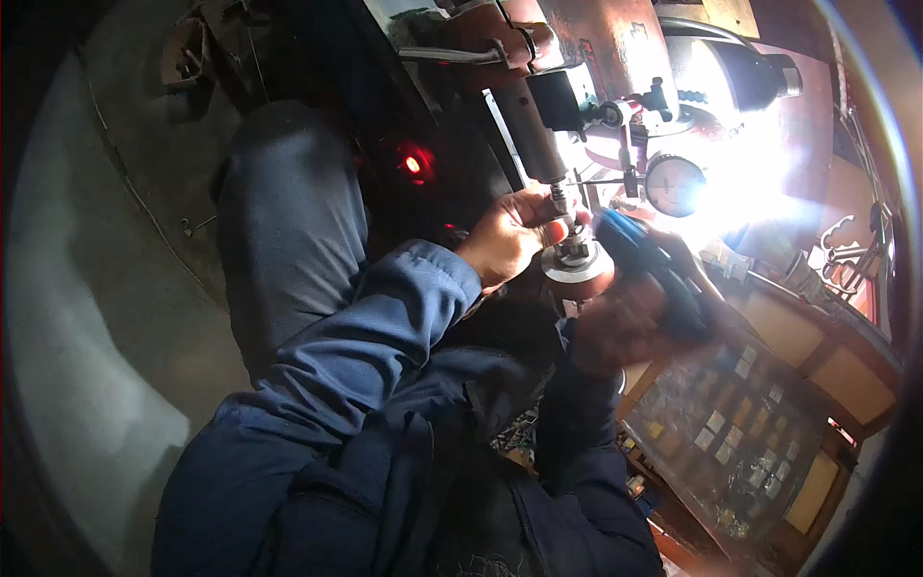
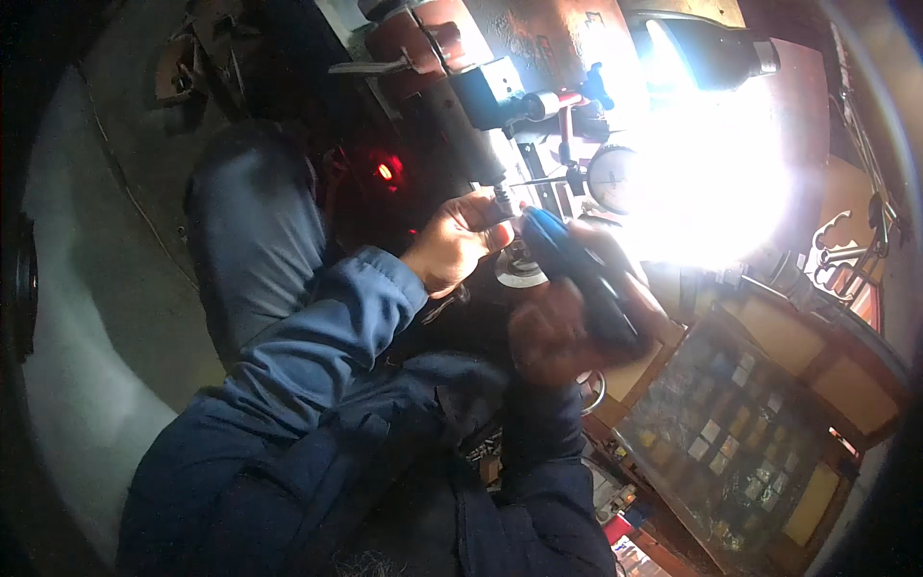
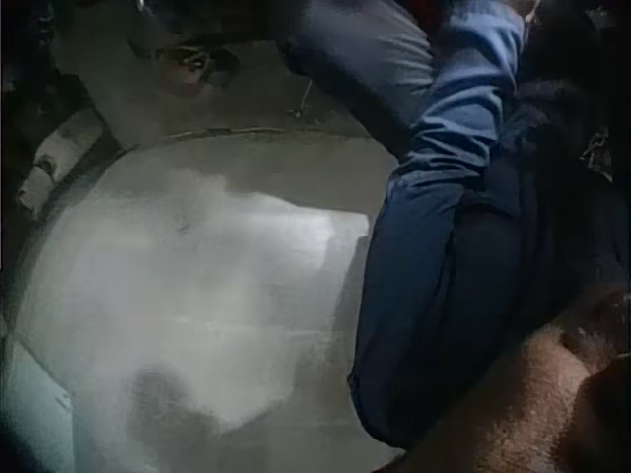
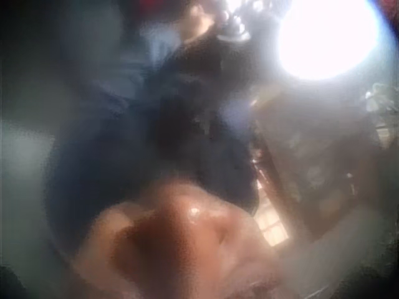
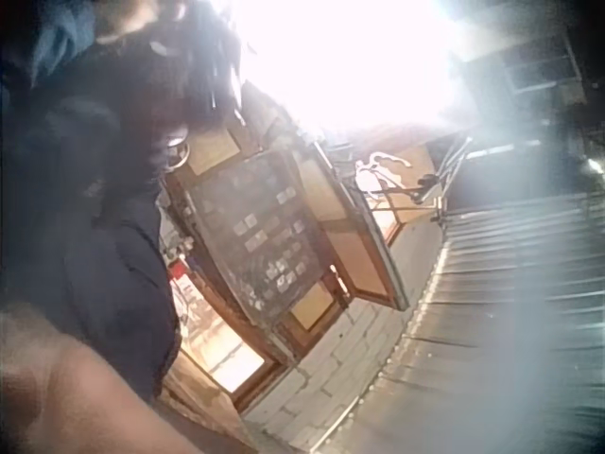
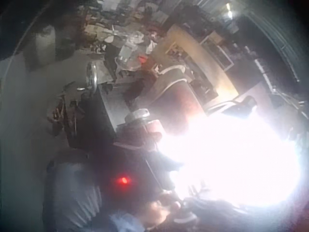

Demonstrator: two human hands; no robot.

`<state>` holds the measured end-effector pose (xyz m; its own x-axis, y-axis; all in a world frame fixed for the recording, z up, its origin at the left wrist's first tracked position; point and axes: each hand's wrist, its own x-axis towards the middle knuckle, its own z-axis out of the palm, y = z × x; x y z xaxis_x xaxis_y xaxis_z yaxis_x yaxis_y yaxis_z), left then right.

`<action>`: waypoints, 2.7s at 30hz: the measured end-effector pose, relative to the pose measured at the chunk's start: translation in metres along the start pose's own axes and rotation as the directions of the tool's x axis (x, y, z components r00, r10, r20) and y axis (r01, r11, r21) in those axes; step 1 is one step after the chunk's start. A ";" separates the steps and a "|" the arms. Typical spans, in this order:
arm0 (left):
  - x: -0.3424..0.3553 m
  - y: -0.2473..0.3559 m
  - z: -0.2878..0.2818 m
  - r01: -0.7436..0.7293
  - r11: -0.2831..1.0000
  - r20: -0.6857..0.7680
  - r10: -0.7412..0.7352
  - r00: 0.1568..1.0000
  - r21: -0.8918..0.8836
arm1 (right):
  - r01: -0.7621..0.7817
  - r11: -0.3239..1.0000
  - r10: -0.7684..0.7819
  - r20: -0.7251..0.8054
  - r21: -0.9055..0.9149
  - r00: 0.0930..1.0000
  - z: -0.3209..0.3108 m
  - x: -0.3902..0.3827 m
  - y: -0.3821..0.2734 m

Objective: The person works on a mechanical assembly mounted on a lathe-like machine, using a blue-handled tool to adjust or clean components, while monitoring a dial gauge.

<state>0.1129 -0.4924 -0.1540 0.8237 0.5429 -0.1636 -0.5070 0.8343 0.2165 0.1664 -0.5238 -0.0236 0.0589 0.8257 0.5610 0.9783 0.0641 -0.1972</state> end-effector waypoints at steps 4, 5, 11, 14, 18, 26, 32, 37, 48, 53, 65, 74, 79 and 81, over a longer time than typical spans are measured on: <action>0.002 -0.005 -0.003 0.037 0.998 -0.015 -0.036 0.999 0.043 | -0.108 0.991 0.107 0.012 0.083 0.994 -0.003 0.000 0.007; 0.004 -0.005 -0.003 0.004 0.999 0.010 -0.005 1.000 0.047 | -0.138 0.977 0.153 -0.084 0.161 0.985 0.002 0.002 0.002; 0.000 0.000 0.003 0.015 0.996 -0.011 -0.014 1.000 0.088 | -0.166 0.986 0.164 0.070 0.020 0.984 0.011 -0.017 0.014; 0.003 0.003 0.000 -0.022 0.998 -0.008 0.022 1.000 0.067 | -0.197 0.968 0.183 0.101 0.153 0.978 -0.007 0.003 -0.004; 0.005 -0.004 0.000 -0.017 0.998 0.003 0.017 1.000 0.063 | -0.276 0.899 0.274 0.055 0.341 0.960 0.000 0.005 -0.019; -0.005 0.021 0.017 0.021 0.993 0.060 -0.014 0.998 -0.113 | -0.308 0.696 0.606 -0.300 0.649 0.736 -0.096 -0.029 -0.037; 0.004 0.013 0.016 -0.090 0.985 -0.180 0.117 0.977 0.149 | -0.687 0.515 0.846 -0.177 0.512 0.503 -0.196 -0.165 0.031; 0.003 0.016 0.020 -0.077 0.996 -0.133 0.084 0.988 0.055 | -0.946 0.303 0.950 0.041 0.114 0.309 -0.234 -0.297 0.063; 0.003 0.011 -0.014 -0.169 0.986 -0.046 0.169 0.984 0.006 | -0.850 0.514 0.850 -0.066 -0.118 0.523 -0.181 -0.335 0.072; 0.005 0.007 -0.014 -0.170 0.985 -0.031 0.169 0.985 -0.042 | -0.899 0.433 0.902 -0.043 0.063 0.431 -0.182 -0.361 0.086; 0.006 0.007 -0.018 -0.150 0.989 -0.097 0.149 0.984 -0.005 | -0.959 0.225 0.973 0.090 -0.171 0.213 -0.200 -0.359 0.051; 0.004 0.007 -0.011 -0.137 0.989 -0.114 0.130 0.985 -0.050 | -0.943 0.332 0.939 0.084 0.032 0.333 -0.229 -0.360 0.043; 0.002 0.006 -0.014 -0.151 0.988 -0.113 0.148 0.983 -0.020 | -0.980 0.134 0.978 0.141 0.144 0.155 -0.235 -0.339 0.040; 0.003 0.005 -0.017 -0.157 0.987 -0.088 0.155 0.984 -0.020 | -0.953 0.138 0.981 0.097 0.269 0.170 -0.232 -0.341 0.043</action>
<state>0.1087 -0.4848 -0.1701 0.7098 0.6716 -0.2126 -0.6349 0.7406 0.2200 0.2344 -0.9324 -0.0366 0.9501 0.2576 -0.1761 0.0257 -0.6271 -0.7785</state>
